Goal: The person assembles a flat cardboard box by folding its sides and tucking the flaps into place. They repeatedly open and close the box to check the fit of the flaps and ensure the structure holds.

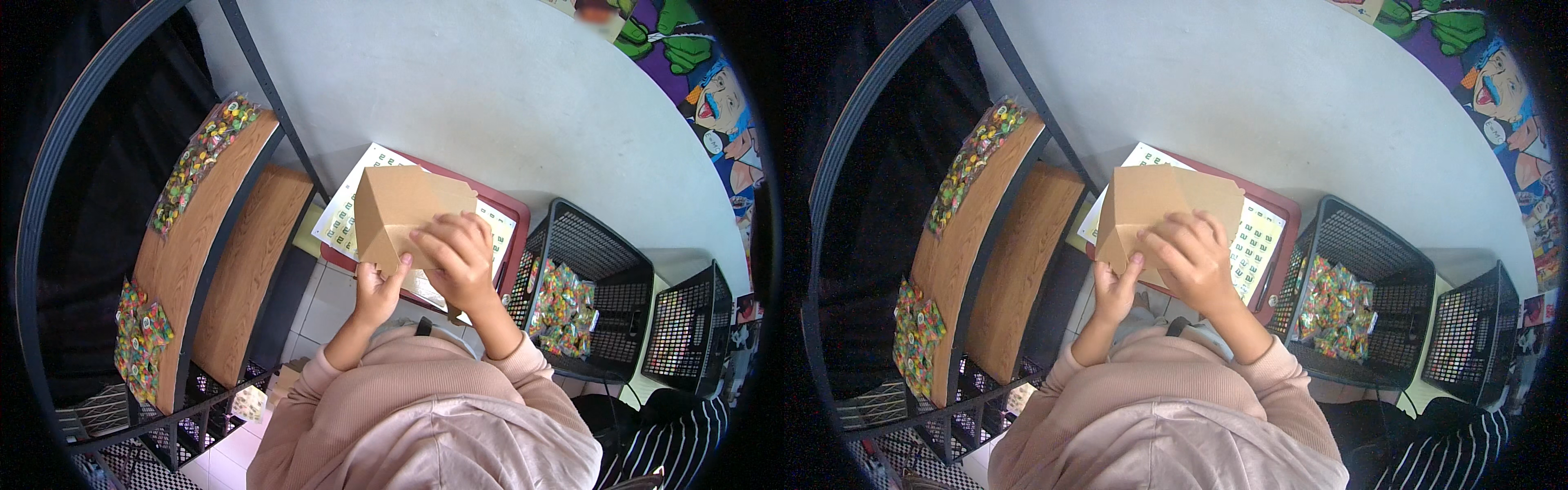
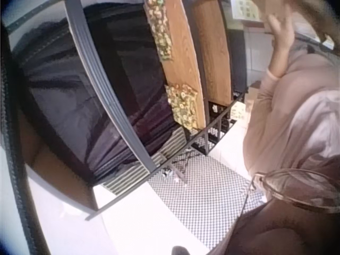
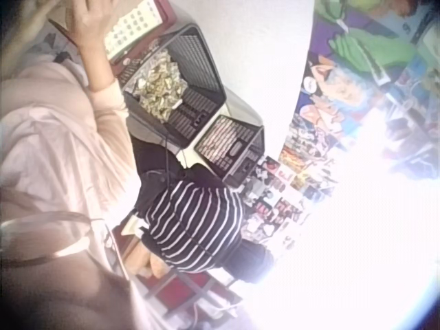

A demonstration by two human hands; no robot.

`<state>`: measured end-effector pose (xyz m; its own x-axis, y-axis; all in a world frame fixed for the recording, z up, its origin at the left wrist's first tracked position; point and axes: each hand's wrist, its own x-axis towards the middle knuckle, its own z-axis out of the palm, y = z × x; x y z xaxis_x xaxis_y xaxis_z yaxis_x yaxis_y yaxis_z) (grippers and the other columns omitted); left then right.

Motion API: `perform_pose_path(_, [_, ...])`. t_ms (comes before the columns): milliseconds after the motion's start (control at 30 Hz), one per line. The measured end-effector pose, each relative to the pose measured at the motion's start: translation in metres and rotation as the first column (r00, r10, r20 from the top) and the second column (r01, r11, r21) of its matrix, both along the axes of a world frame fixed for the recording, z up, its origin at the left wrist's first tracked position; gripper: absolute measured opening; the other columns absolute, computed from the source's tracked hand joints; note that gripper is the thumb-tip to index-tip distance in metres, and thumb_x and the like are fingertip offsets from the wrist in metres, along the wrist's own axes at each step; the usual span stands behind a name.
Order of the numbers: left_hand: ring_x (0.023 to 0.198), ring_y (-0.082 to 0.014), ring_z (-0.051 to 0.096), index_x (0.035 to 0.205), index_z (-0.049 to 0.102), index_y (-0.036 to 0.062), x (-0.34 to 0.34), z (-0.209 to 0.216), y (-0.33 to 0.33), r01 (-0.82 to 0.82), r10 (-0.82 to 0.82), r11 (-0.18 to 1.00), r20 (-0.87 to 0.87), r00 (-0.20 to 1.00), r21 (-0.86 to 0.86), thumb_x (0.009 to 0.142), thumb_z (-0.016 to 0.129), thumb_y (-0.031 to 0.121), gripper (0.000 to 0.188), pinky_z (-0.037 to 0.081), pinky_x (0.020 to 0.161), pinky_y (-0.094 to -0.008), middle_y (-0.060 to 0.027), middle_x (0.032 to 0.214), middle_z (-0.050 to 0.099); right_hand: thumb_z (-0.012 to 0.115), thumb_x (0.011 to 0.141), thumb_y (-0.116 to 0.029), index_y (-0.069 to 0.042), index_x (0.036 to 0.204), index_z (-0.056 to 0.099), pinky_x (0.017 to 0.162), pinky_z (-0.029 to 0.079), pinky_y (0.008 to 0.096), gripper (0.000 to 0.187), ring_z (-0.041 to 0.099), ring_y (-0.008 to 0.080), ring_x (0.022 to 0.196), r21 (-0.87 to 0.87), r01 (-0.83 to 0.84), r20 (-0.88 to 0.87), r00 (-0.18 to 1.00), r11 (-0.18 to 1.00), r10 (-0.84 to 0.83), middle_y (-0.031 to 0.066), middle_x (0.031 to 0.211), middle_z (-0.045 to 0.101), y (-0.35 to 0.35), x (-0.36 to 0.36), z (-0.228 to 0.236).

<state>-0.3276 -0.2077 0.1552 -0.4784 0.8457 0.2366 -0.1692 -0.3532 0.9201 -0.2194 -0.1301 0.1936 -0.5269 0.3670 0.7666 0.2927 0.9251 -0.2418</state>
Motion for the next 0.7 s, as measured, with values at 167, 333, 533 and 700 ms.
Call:
perform_pose_path(167, [0.093,-0.0196,0.053,0.111,0.039,-0.001,-0.004,0.004,0.002,-0.01,-0.034,0.992,0.352,0.935,0.123,0.086,0.042,0.006,0.026,0.049,0.076,-0.033,-0.0115,0.104,0.05,0.069,0.051,-0.007,-0.01,0.109,0.052,0.09,0.036,0.04,0.061,0.04,0.0316,0.112,-0.605,-0.262,-0.105,0.962,0.752,0.251,0.014,0.118,0.042,-0.004,0.014,0.031])
perform_pose_path(333, [0.095,-0.0227,0.054,0.116,0.034,0.0004,-0.011,0.004,0.003,0.046,-0.081,0.992,0.325,0.942,0.114,0.083,0.043,0.0,0.033,0.049,0.079,-0.0363,-0.0139,0.108,0.049,0.07,0.055,-0.009,-0.007,0.102,0.058,0.087,0.038,0.0381,0.049,0.046,0.031,0.106,-0.481,-0.265,-0.068,0.961,0.835,0.267,0.016,0.114,0.047,0.011,0.021,0.014])
perform_pose_path(533, [0.096,-0.0206,0.053,0.113,0.038,-0.0004,-0.014,0.012,0.004,0.127,-0.183,0.975,0.33,0.926,0.185,0.083,0.044,0.0,0.031,0.048,0.08,-0.0337,-0.0129,0.107,0.05,0.057,0.07,-0.011,-0.006,0.105,0.057,0.086,0.038,0.0376,0.035,0.046,0.0295,0.105,-0.693,-0.465,-0.326,0.884,0.551,0.336,0.0166,0.114,0.047,0.009,0.019,0.017])
perform_pose_path(700, [0.095,-0.0206,0.054,0.111,0.042,-0.0005,-0.011,0.011,0.002,0.156,-0.181,0.982,0.279,0.943,0.109,0.083,0.044,0.004,0.028,0.048,0.081,-0.0337,-0.0118,0.107,0.05,0.053,0.079,-0.019,-0.003,0.094,0.052,0.088,0.038,0.0389,0.022,0.044,0.0292,0.107,-0.615,-0.378,-0.195,0.923,0.691,0.332,0.0159,0.117,0.042,0.016,0.012,0.006])
